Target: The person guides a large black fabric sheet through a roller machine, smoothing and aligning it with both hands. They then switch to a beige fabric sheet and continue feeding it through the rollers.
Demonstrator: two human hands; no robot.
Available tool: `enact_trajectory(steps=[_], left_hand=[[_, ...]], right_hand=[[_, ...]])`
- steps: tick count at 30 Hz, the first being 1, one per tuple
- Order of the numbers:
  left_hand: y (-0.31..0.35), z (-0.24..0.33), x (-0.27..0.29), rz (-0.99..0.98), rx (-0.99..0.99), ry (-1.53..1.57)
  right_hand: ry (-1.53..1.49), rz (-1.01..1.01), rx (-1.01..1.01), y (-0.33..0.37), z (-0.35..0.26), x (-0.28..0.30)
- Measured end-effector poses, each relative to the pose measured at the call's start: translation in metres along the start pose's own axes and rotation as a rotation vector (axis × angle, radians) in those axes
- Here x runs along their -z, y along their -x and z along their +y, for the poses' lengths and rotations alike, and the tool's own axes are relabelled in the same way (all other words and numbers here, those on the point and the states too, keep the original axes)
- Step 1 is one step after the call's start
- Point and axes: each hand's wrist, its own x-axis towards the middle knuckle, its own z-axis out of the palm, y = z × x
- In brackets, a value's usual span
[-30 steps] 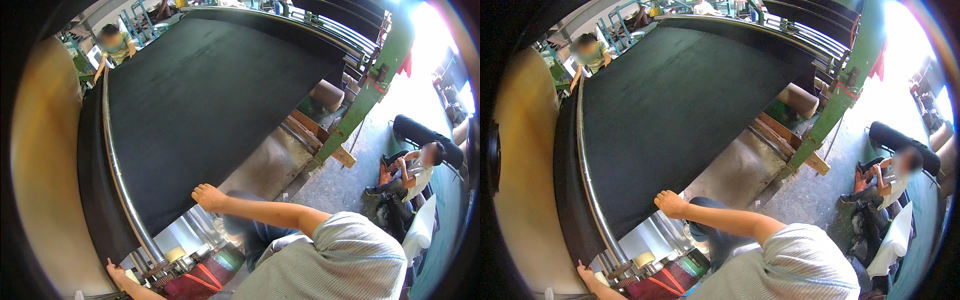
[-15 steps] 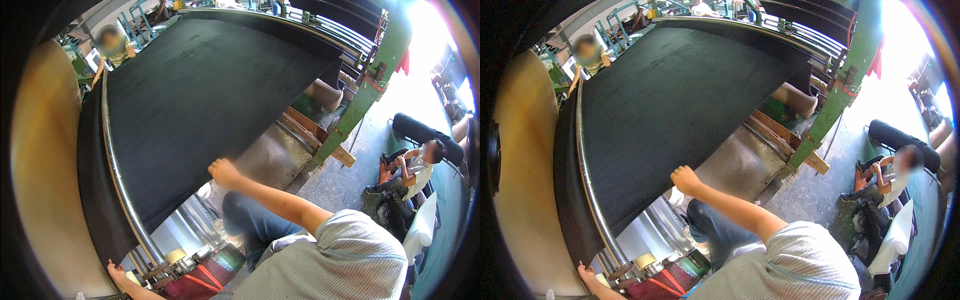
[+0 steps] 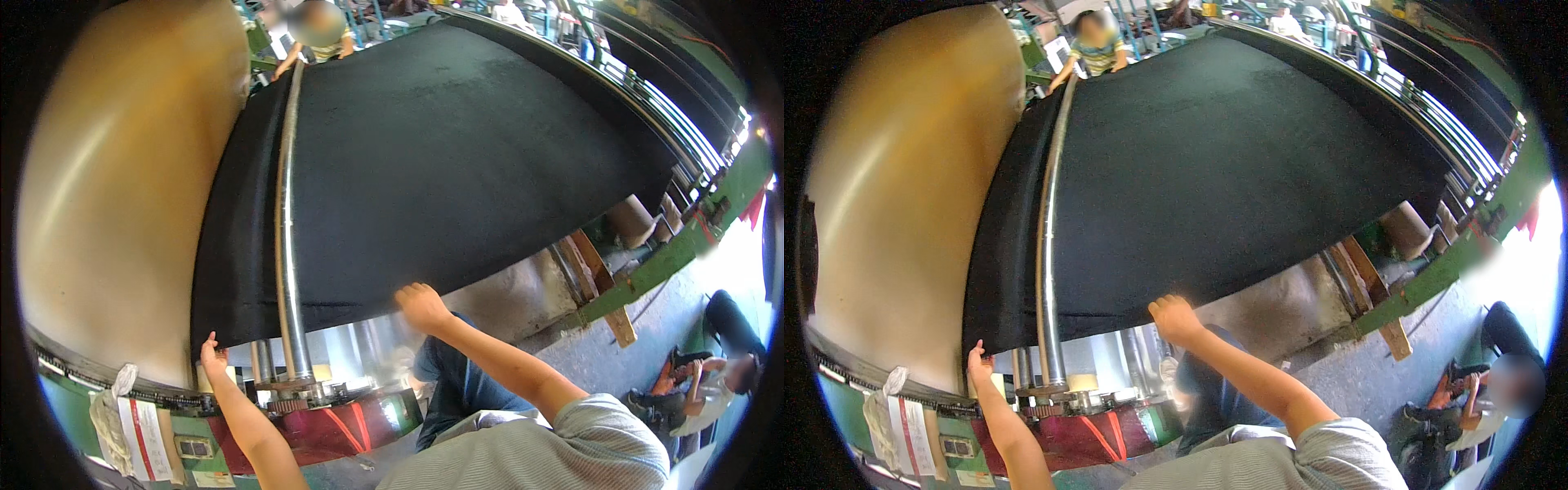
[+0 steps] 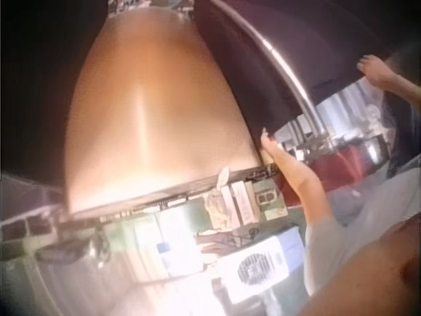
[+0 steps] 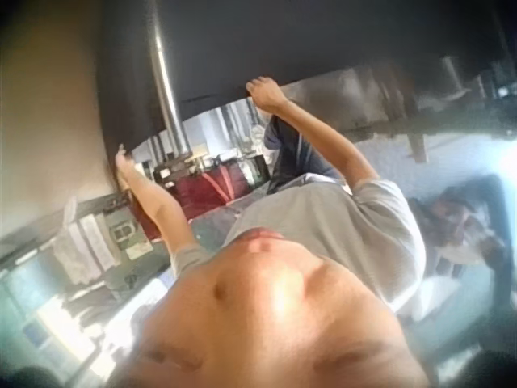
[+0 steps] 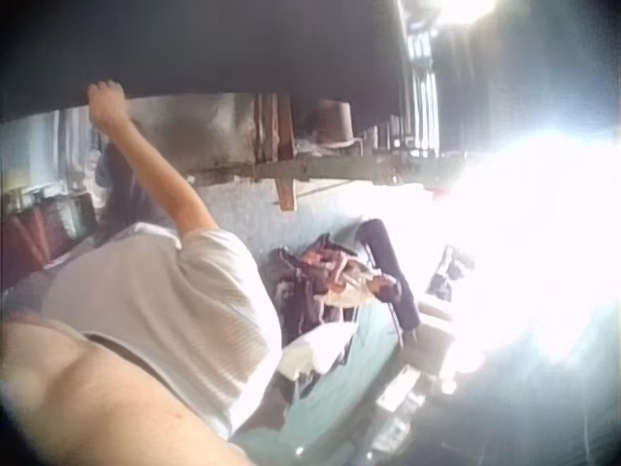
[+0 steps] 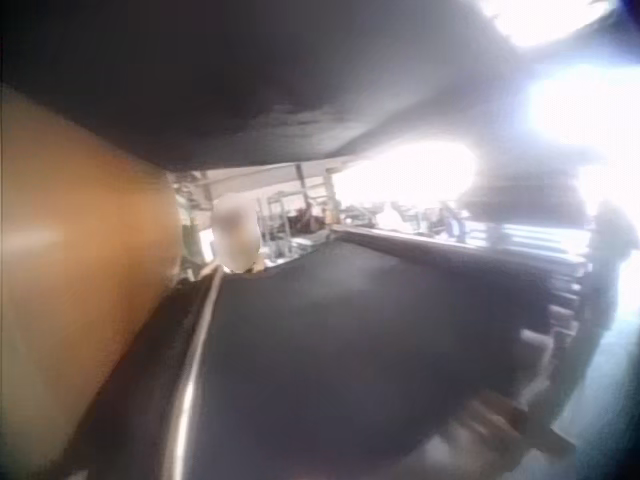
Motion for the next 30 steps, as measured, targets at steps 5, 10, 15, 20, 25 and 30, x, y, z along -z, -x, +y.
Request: enact_trajectory(steps=[5,10,15,20,25,30], left_hand=[[-0.003,0.009,0.036,0.395,-0.097,0.151],[0.013,0.001,0.0,0.166,0.029,0.131],[-0.002,0.009,0.032,0.15,-0.006,0.179],[-0.001,-0.001,0.005,0.435,-0.048,0.185],[0.002,-0.016,0.019,-0.185,-0.136,0.145],[0.019,-0.003,0.014,0.294,-0.106,0.168]], right_hand=[[-0.112,-0.081,0.074,-0.009,-0.029,-0.006],[-0.05,0.039,0.165,-0.009,0.002,0.03],[0.137,0.221,-0.25,-0.008,0.059,0.055],[0.149,0.168,-0.326,0.024,0.1,0.046],[0.068,0.166,-0.121,0.037,0.063,0.02],[-0.022,0.087,-0.075,0.026,0.031,0.013]])
